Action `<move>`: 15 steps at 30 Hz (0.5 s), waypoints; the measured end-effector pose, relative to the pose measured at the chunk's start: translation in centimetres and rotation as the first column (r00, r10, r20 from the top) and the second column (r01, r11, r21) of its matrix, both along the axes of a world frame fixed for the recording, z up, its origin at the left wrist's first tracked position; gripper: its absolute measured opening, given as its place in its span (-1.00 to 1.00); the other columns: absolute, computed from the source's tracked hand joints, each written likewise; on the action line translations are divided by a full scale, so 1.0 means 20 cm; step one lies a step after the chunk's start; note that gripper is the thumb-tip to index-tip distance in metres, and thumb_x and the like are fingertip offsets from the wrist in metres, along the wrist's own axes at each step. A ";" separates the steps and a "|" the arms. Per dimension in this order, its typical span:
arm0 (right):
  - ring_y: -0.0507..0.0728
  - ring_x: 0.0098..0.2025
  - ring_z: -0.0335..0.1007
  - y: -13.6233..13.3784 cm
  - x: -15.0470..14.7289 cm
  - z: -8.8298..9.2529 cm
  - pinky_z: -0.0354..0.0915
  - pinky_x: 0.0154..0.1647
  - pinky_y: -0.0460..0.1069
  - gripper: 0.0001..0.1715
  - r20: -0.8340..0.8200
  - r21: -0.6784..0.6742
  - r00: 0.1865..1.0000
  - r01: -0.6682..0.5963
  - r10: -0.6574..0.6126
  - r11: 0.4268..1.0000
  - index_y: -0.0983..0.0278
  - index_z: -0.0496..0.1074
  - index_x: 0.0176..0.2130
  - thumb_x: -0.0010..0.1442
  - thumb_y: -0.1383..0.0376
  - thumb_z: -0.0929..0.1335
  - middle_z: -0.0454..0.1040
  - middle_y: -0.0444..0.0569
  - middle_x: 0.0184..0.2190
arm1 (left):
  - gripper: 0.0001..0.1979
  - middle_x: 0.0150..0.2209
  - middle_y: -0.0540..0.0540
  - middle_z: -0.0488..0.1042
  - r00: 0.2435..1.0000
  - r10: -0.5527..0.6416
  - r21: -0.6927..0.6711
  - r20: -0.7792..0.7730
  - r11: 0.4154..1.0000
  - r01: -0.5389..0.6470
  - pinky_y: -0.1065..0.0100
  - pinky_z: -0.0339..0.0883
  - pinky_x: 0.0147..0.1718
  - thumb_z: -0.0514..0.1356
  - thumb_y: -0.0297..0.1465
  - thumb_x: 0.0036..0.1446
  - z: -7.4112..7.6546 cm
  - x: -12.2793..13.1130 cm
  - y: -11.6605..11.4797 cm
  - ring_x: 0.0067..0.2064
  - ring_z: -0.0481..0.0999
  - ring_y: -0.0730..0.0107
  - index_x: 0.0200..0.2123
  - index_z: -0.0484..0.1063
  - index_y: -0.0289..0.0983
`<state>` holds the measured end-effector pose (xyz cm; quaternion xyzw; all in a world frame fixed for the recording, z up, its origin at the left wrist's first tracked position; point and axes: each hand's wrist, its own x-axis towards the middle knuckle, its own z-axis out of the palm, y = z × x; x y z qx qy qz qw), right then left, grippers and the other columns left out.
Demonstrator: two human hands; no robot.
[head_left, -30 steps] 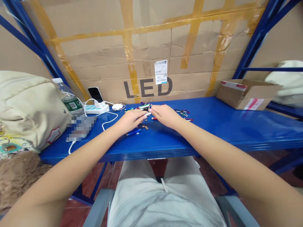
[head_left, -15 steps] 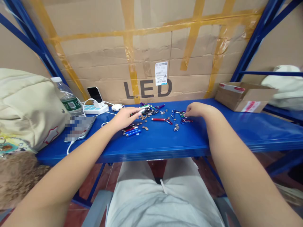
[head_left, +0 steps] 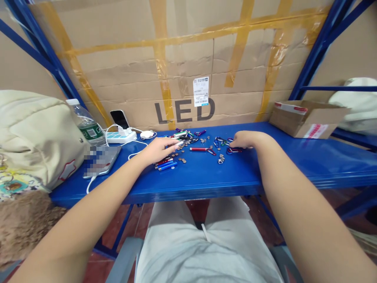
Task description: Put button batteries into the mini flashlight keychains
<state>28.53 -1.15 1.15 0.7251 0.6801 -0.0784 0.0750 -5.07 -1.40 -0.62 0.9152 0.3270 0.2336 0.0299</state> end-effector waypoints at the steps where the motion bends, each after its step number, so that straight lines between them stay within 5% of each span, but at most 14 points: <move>1: 0.21 -0.48 0.41 0.00 0.00 0.00 0.24 -0.46 0.04 -0.68 -0.010 -0.005 1.000 -0.001 0.001 1.000 0.33 0.52 -0.41 0.11 0.14 0.32 0.49 0.10 -0.53 | -0.61 -0.15 -0.10 0.61 1.000 0.005 -0.002 0.003 1.000 -0.005 0.25 0.37 -0.06 0.02 -0.16 0.30 0.00 0.00 0.00 -0.15 0.55 0.26 -0.03 0.54 -0.22; 7: 0.22 -0.45 0.42 0.01 0.03 -0.01 0.24 -0.41 0.06 -0.69 -0.038 -0.012 0.999 0.015 -0.016 1.000 0.30 0.50 -0.45 0.15 0.16 0.30 0.50 0.11 -0.51 | -0.65 -0.02 -0.09 0.57 1.000 0.000 -0.004 0.020 1.000 0.000 0.24 0.34 -0.01 0.04 -0.22 0.31 -0.01 -0.01 0.00 -0.03 0.53 0.26 0.01 0.49 -0.18; 10: 0.23 -0.32 0.45 0.02 0.01 0.00 0.26 -0.32 0.05 -0.69 -0.083 0.222 0.997 0.025 -0.007 0.975 0.30 0.47 -0.44 0.21 0.20 0.26 0.53 0.16 -0.39 | -0.68 -0.07 -0.11 0.56 0.999 0.012 -0.050 0.031 0.999 -0.011 0.24 0.34 -0.05 0.03 -0.25 0.32 0.00 0.00 -0.01 -0.10 0.54 0.29 -0.01 0.46 -0.22; 13: 0.18 -0.28 0.42 -0.02 -0.11 0.00 0.27 -0.28 0.02 -0.73 -0.293 0.501 0.935 -0.031 0.202 0.865 0.26 0.40 -0.34 0.26 0.18 0.22 0.52 0.10 -0.32 | -0.72 -0.19 -0.13 0.53 0.995 0.027 -0.106 0.096 0.994 -0.017 0.27 0.34 -0.13 -0.06 -0.32 0.35 0.01 0.05 -0.04 -0.21 0.51 0.34 -0.10 0.40 -0.29; 15: 0.10 -0.38 0.38 -0.06 -0.23 -0.01 0.27 -0.33 -0.03 -0.74 -0.472 0.475 0.788 -0.150 0.395 0.867 0.23 0.32 -0.34 0.29 0.14 0.20 0.48 0.00 -0.38 | -0.74 -0.19 -0.15 0.50 0.983 0.083 -0.121 0.163 0.991 -0.064 0.27 0.33 -0.16 -0.08 -0.32 0.36 0.02 0.09 -0.06 -0.20 0.47 0.32 -0.13 0.35 -0.29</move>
